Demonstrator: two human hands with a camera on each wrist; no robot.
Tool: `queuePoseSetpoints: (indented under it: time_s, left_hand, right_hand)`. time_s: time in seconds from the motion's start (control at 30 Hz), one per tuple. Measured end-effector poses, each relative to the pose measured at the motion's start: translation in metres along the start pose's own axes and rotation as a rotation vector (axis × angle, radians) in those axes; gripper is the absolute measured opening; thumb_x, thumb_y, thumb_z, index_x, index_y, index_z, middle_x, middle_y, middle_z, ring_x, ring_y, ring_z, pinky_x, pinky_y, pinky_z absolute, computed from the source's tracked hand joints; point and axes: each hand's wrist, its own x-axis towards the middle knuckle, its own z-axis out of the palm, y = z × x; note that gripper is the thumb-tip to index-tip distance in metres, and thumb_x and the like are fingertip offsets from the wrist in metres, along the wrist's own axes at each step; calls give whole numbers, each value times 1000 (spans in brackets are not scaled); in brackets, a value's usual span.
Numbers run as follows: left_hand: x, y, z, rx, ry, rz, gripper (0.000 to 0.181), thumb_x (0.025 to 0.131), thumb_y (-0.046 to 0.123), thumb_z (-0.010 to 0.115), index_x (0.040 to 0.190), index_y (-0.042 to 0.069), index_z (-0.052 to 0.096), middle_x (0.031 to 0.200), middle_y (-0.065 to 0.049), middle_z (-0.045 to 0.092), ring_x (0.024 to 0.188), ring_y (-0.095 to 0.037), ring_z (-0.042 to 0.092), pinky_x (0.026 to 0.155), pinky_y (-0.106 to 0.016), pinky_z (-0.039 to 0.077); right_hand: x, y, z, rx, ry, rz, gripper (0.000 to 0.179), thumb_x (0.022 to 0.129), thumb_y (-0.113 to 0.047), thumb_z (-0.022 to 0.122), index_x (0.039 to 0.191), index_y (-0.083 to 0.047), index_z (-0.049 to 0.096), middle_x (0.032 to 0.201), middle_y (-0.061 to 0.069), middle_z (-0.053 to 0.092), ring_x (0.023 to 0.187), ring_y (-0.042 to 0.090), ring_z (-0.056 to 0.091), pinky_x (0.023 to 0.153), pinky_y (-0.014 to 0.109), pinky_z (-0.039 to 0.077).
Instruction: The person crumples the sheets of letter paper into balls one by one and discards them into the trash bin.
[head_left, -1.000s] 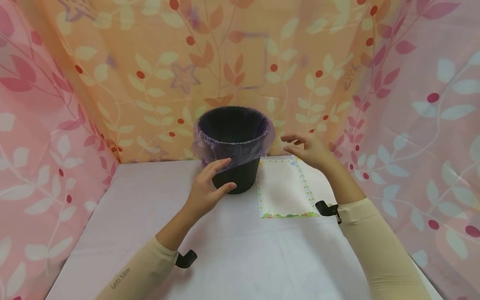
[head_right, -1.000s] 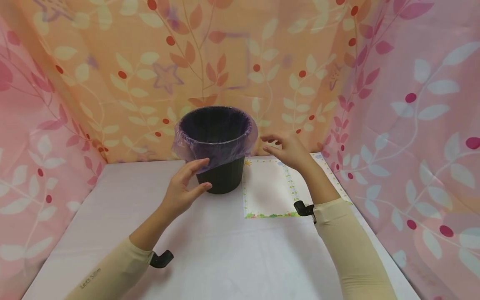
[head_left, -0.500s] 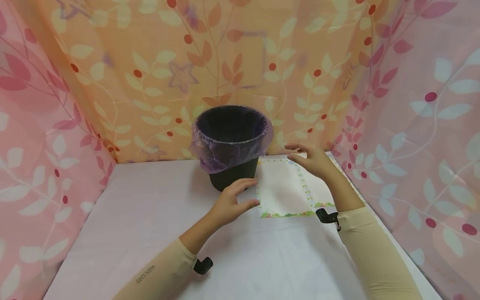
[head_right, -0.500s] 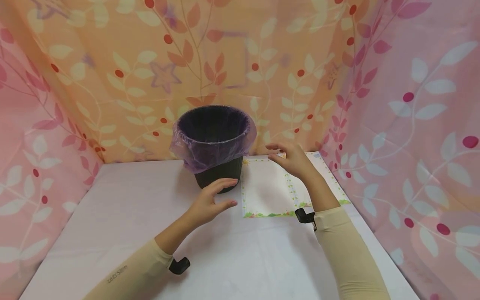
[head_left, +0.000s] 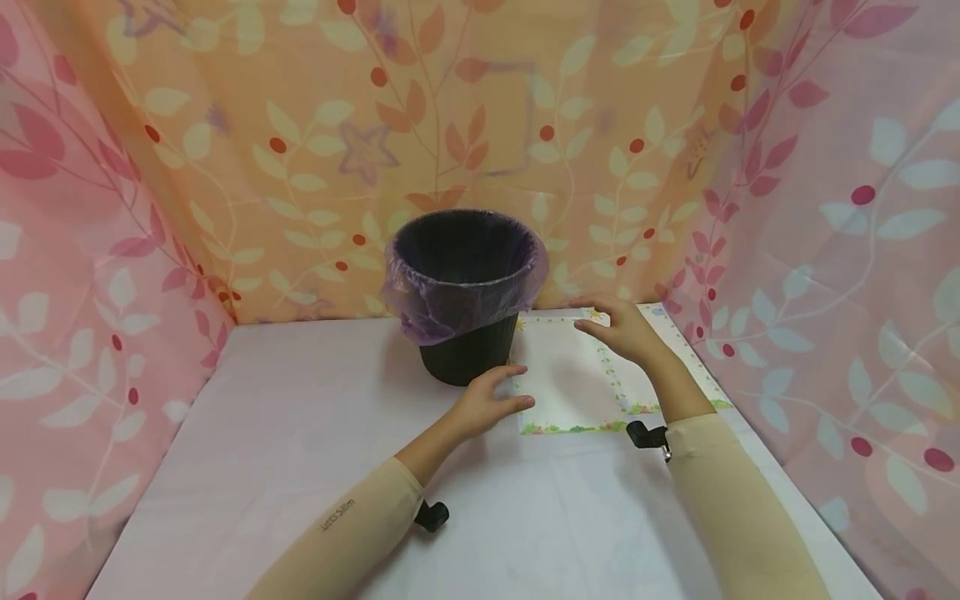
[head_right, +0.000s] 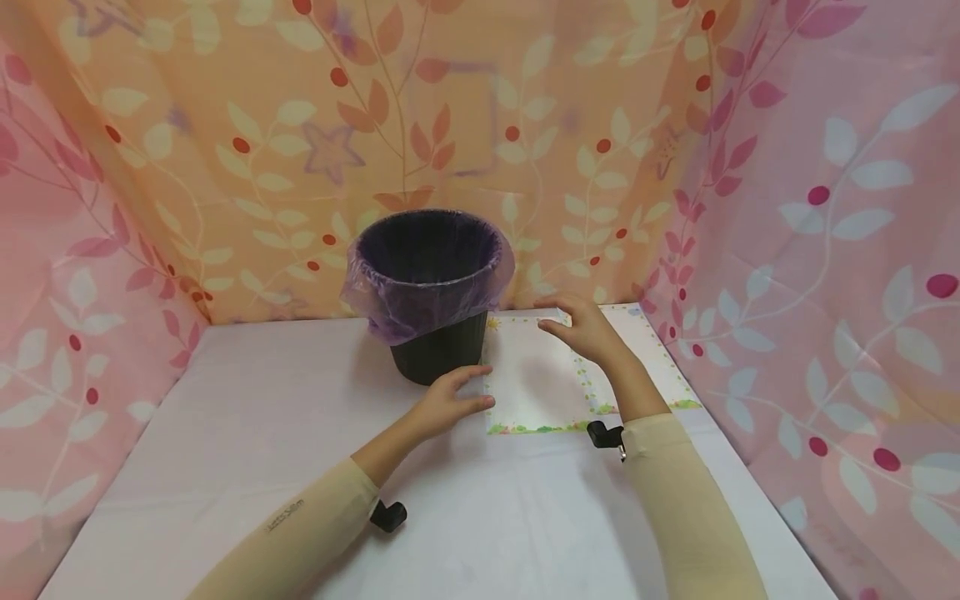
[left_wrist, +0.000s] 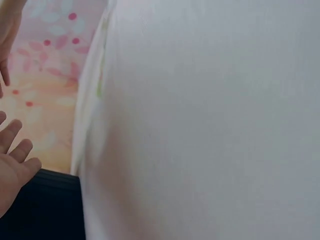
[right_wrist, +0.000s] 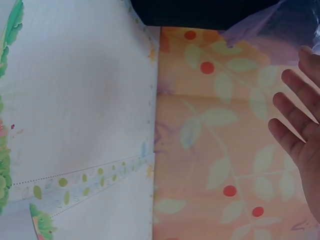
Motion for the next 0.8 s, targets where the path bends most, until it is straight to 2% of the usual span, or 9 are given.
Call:
queuePoseSetpoints:
  time_s: [0.1,0.3,0.43,0.6,0.8]
  left_hand:
    - [8,-5,3,2,-24,-34,67,91,46,77,149,23,54,158,-3,47,150,-29,37,120,-55,34]
    - [18,-14,8,72,-60,-40,72,92,45,76,150,11,51,156,-11,49,148,-33,39,120,-52,35]
    - [23,-20,13,106,-73,-63,72,91,43,77,150,10,51,155,-12,49,147,-33,41,119,-51,37]
    - [27,-29,18,165,-79,-64,74,89,38,81,150,10,50,157,-14,46,149,-33,37,122,-48,33]
    - [29,-36,23,160,-57,-59,76,84,29,86,149,9,51,157,-12,48,149,-31,38,123,-45,32]
  right_hand:
    - [2,6,2,0,-8,17,39,95,-25,75,132,-13,68,138,10,64,134,35,55,113,60,40]
    - [4,24,4,22,-37,84,42,96,-25,75,136,-14,65,145,11,59,140,38,48,115,64,35]
    - [5,36,5,25,-65,144,45,97,-31,73,139,-17,63,150,11,55,144,41,42,115,68,32]
    - [4,48,8,43,-75,218,51,95,-41,73,140,-18,62,153,11,51,145,46,38,115,70,30]
    - [2,59,15,56,-77,261,53,95,-45,73,140,-19,62,153,9,52,144,46,39,116,68,31]
